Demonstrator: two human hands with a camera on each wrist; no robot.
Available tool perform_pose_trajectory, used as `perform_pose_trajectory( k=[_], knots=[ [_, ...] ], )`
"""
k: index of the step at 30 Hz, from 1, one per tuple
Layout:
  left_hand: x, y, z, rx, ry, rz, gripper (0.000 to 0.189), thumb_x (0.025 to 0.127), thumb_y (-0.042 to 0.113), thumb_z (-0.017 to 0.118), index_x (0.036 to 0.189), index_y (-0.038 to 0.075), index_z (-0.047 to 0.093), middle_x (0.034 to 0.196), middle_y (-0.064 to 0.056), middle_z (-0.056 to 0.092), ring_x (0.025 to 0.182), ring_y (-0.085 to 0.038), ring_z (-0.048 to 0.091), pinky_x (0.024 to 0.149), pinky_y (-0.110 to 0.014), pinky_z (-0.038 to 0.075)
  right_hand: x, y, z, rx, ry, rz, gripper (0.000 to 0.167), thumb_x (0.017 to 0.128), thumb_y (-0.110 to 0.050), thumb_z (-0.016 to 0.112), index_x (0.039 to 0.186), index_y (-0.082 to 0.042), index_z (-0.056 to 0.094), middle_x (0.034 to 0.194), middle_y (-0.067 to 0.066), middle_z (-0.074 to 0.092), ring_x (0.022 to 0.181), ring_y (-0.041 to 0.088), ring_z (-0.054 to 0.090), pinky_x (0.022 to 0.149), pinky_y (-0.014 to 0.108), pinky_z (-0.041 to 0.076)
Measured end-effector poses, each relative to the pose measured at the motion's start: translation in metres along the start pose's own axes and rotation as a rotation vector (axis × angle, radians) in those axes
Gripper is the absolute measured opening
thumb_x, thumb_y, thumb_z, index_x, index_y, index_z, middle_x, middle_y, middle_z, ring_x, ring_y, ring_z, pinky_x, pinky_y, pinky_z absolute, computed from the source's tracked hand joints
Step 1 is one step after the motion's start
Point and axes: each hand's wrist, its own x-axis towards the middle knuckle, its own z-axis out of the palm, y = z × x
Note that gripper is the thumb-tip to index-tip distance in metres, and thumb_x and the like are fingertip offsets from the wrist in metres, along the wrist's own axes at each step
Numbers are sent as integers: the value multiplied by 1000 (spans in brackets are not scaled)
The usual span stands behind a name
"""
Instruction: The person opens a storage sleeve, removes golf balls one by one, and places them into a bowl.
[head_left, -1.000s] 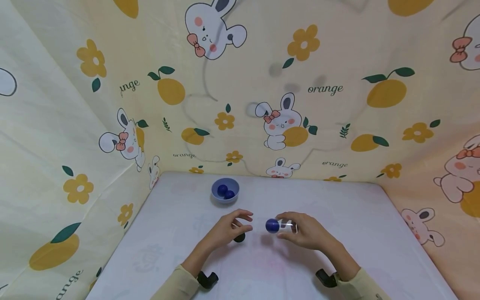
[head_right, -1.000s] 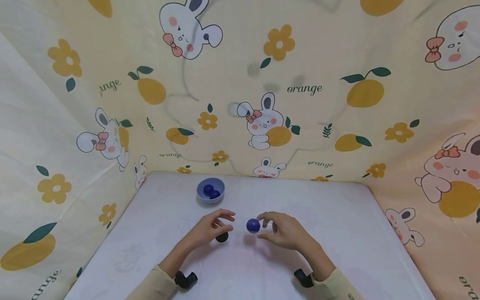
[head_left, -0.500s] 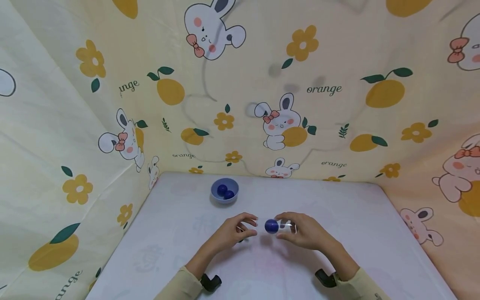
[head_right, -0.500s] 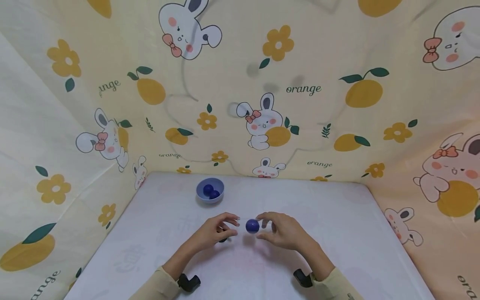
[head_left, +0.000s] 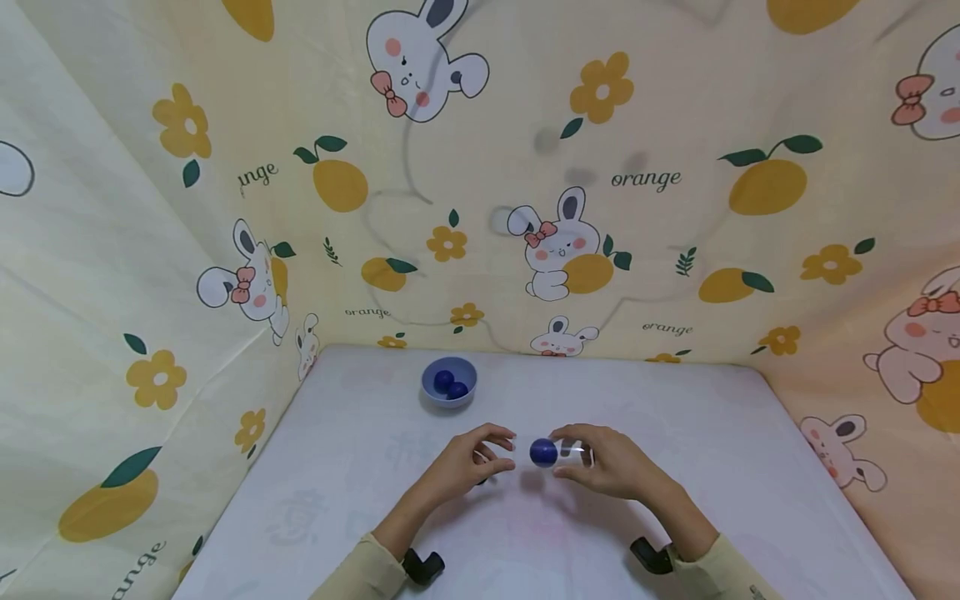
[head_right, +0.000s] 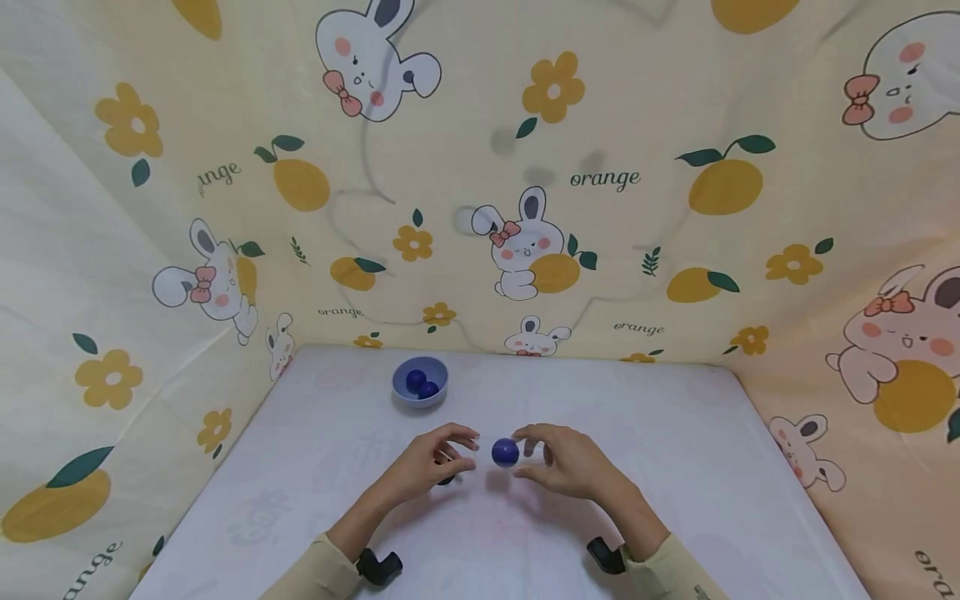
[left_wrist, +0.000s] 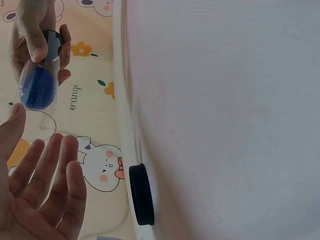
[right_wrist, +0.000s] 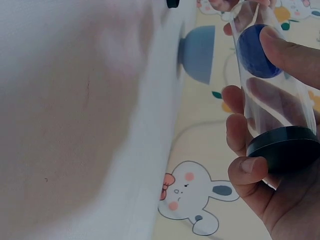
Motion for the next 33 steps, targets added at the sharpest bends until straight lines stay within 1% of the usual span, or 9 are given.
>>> perform_pose_trajectory(
  k=[6, 14, 16, 18, 22, 24, 29, 33],
  knots=[
    [-1, 1, 1, -16, 6, -13, 41, 100, 35, 79, 139, 29, 66, 129, -7, 74, 94, -7, 72, 79, -27, 58, -1, 0, 0, -8, 8, -1, 49, 94, -48, 82, 134, -20, 72, 107, -4, 75, 76, 9, 62, 65, 25, 49],
    [-2, 1, 2, -22, 4, -22, 43, 100, 36, 79, 140, 29, 65, 130, -7, 74, 95, -8, 72, 79, -27, 58, -1, 0, 0, -10, -10, 13, 49, 95, -48, 82, 134, -21, 72, 106, -2, 76, 76, 9, 61, 65, 25, 49],
    [-1, 1, 2, -21, 3, -17, 43, 101, 35, 78, 141, 28, 65, 130, -7, 74, 95, -8, 72, 79, -27, 58, -1, 0, 0, -9, -11, 9, 50, 95, -48, 82, 134, -19, 71, 105, -1, 76, 77, 9, 61, 64, 25, 49],
    [-1, 0, 2, -18, 2, -12, 44, 101, 35, 78, 142, 24, 65, 129, -7, 74, 95, -8, 72, 79, -28, 58, -1, 0, 0, -9, -9, 4, 50, 95, -47, 82, 134, -18, 72, 105, 0, 76, 76, 9, 61, 64, 25, 48],
    [0, -2, 2, -19, 3, -22, 47, 102, 35, 77, 144, 19, 64, 127, -1, 74, 97, -10, 72, 81, -29, 57, -1, 0, 1, -10, -8, 5, 48, 95, -48, 82, 132, -21, 72, 104, -2, 76, 75, 7, 60, 63, 25, 48],
    [-1, -3, 2, -24, 5, -40, 45, 102, 35, 77, 144, 23, 64, 127, 1, 74, 99, -10, 72, 82, -30, 57, -1, 0, 1, -10, -9, 6, 46, 94, -48, 82, 132, -23, 72, 103, -3, 76, 74, 6, 59, 63, 25, 48],
    [-3, -3, 1, -44, 9, -65, 41, 101, 35, 78, 140, 31, 65, 133, 1, 70, 101, -12, 71, 81, -31, 58, 0, -1, 1, -11, -16, 18, 45, 94, -46, 83, 132, -25, 72, 103, -4, 76, 73, 5, 58, 62, 25, 47],
    [-4, -6, -2, -50, 27, -80, 41, 102, 37, 77, 141, 32, 65, 134, 0, 69, 100, -12, 71, 80, -29, 59, 0, -1, 1, -4, -19, 39, 46, 94, -47, 83, 133, -26, 71, 106, -3, 76, 75, 6, 59, 64, 26, 48]
  ],
)
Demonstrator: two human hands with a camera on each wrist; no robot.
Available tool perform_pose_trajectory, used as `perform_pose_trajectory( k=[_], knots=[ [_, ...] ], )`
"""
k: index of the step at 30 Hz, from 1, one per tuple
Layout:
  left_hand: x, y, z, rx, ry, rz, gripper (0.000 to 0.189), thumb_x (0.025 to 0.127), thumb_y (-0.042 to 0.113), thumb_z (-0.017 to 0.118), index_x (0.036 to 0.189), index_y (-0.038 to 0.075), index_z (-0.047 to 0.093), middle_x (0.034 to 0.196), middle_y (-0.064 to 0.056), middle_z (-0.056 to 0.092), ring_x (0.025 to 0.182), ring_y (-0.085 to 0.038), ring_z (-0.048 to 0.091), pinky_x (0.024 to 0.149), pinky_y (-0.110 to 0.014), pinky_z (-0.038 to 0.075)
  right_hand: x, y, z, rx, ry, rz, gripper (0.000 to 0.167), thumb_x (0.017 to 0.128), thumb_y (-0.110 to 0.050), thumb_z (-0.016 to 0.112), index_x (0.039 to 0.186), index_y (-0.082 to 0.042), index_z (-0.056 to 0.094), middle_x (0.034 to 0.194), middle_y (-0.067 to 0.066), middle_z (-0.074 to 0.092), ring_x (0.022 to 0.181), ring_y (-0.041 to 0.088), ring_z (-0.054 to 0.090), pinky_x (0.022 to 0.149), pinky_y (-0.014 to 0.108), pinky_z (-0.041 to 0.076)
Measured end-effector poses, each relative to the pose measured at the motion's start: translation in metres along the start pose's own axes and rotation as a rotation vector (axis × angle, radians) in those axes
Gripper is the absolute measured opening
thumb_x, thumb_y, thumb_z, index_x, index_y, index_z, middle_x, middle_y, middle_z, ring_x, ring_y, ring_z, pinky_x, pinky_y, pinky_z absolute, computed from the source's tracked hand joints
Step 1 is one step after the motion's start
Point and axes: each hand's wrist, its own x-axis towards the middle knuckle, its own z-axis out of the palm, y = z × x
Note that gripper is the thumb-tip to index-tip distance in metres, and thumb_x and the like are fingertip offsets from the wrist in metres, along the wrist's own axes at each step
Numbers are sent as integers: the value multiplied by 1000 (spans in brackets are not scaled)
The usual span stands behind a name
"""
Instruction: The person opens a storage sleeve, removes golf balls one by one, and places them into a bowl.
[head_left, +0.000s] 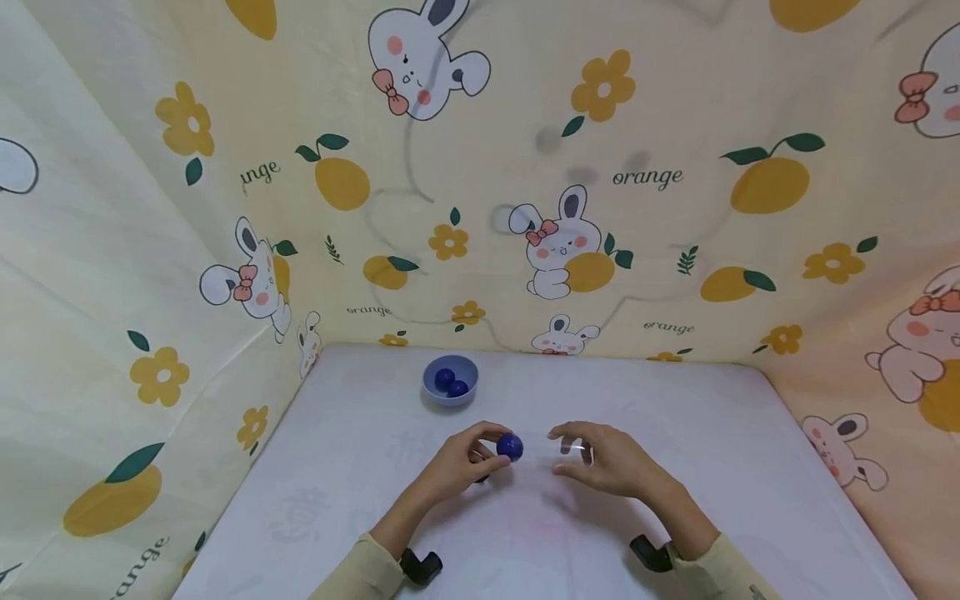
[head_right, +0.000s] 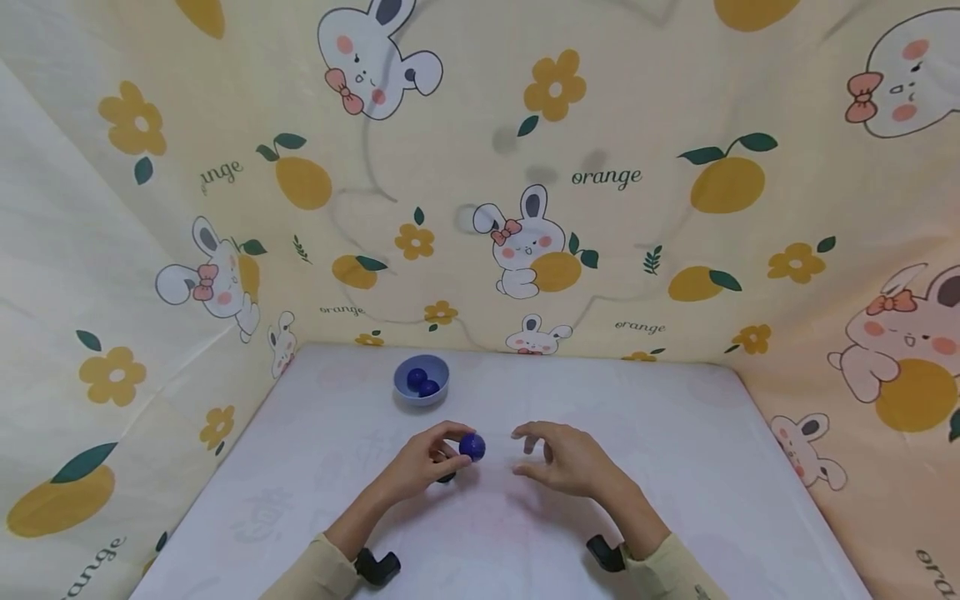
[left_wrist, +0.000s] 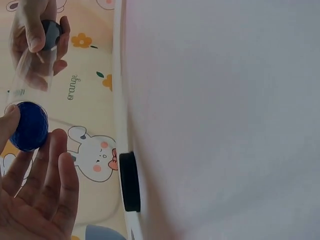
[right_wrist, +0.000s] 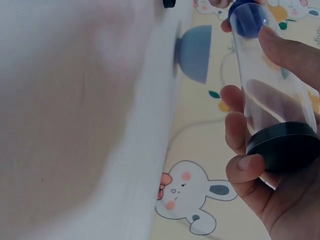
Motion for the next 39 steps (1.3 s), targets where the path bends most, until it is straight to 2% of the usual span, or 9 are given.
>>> perform_pose_trajectory(
  k=[6, 12, 17, 21, 25, 31, 36, 39],
  knots=[
    [1, -1, -9, 12, 40, 0, 43, 101, 37, 78, 141, 28, 65, 134, -2, 69, 99, -14, 70, 81, -28, 59, -2, -1, -3, 36, 13, 40, 48, 92, -45, 86, 132, -23, 71, 105, 0, 75, 72, 6, 57, 61, 25, 48],
    [3, 0, -23, 32, 93, -31, 48, 101, 39, 78, 144, 25, 63, 138, -4, 67, 101, -17, 68, 80, -32, 61, -6, -1, -5, 46, 26, 47, 52, 93, -45, 85, 134, -18, 70, 111, -1, 75, 73, 3, 58, 61, 25, 48],
    [9, -3, -42, 62, 162, -12, 50, 102, 37, 77, 147, 22, 61, 139, -5, 66, 100, -18, 69, 70, -35, 62, -6, 2, -4, 66, 45, 29, 46, 95, -42, 83, 134, -24, 67, 111, -3, 75, 85, 13, 66, 70, 27, 54],
    [12, -7, -55, 86, 240, 11, 48, 101, 31, 79, 145, 19, 63, 137, -8, 68, 99, -20, 72, 69, -32, 60, -4, 7, -3, 75, 54, 30, 46, 96, -47, 82, 133, -26, 66, 110, -3, 74, 93, 21, 68, 73, 29, 55],
    [13, -12, -63, 87, 281, -17, 46, 101, 29, 79, 143, 20, 64, 136, -9, 68, 99, -19, 72, 69, -30, 60, -5, 9, -1, 65, 45, 44, 47, 96, -50, 81, 132, -25, 66, 108, -2, 75, 94, 20, 67, 71, 28, 53],
    [19, -19, -72, 85, 326, -41, 47, 101, 28, 79, 144, 18, 64, 135, -10, 69, 96, -20, 72, 66, -31, 59, -7, 11, -1, 55, 68, 37, 45, 96, -45, 83, 130, -23, 65, 107, -3, 75, 95, 22, 68, 70, 27, 54],
    [27, -25, -80, 91, 374, -50, 47, 101, 23, 79, 144, 13, 64, 134, -12, 69, 93, -21, 72, 64, -30, 58, -4, 11, -5, 35, 94, 49, 43, 94, -41, 85, 128, -24, 64, 108, -11, 76, 99, 26, 69, 80, 35, 57],
    [30, -29, -83, 112, 406, -59, 47, 101, 21, 79, 144, 11, 63, 134, -14, 69, 92, -22, 72, 65, -30, 58, -4, 11, -6, 55, 88, 86, 45, 93, -40, 86, 127, -25, 62, 114, -7, 78, 104, 29, 70, 85, 43, 57]
  ],
)
